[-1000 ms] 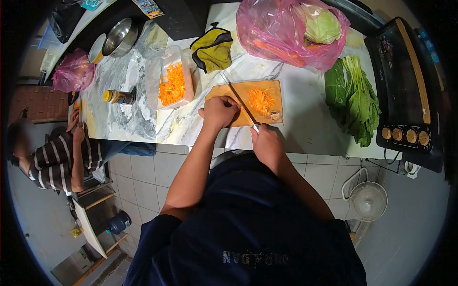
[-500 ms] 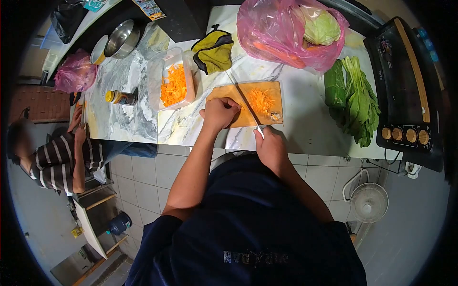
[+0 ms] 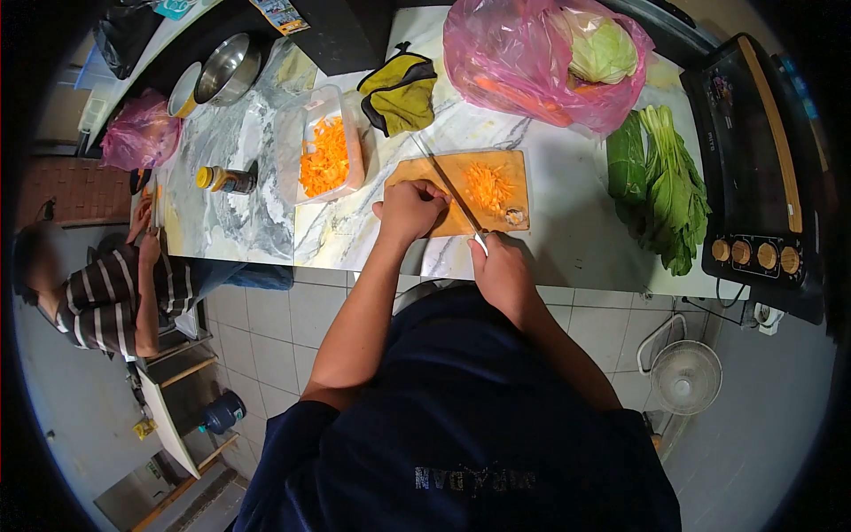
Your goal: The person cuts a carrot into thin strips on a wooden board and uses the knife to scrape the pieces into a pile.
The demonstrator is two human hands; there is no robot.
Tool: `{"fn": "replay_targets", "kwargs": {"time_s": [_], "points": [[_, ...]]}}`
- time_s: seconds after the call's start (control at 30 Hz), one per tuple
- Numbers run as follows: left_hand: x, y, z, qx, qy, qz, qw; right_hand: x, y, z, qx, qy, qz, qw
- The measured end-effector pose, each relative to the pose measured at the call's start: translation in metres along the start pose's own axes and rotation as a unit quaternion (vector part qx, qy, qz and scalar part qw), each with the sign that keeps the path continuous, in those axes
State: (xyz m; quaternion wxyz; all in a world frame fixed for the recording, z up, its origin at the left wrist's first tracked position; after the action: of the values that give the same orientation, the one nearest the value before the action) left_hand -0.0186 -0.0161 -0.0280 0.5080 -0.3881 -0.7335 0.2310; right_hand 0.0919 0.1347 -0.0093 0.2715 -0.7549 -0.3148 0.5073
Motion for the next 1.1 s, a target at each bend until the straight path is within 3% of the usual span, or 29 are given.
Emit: {"fn": "replay_targets", "kwargs": {"time_s": [0.8,1.1], "points": [[0.002,-0.001,-0.001,0.011,0.003,0.028,1.0,0.009,-0.002,-0.007,-0.01,0.025,-0.01,1.0],[0.0,0.0,0.001,-0.01,-0.005,-0.018,1.0,0.012,-0.004,-0.011,0.034,0.016,-0.006,0.999]]}}
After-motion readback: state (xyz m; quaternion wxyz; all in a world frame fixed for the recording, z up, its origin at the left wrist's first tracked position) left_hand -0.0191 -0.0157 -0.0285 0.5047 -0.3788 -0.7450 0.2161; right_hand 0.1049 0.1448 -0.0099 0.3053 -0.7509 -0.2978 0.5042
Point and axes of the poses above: each hand's wrist, its own z-axis towards the middle knuckle, its own y-axis out of the palm, x = y × z, the point moved 3 cm from there along z, towards the middle knuckle, and after that the axes turned 1 degree about -z, right-handed, at the moved point
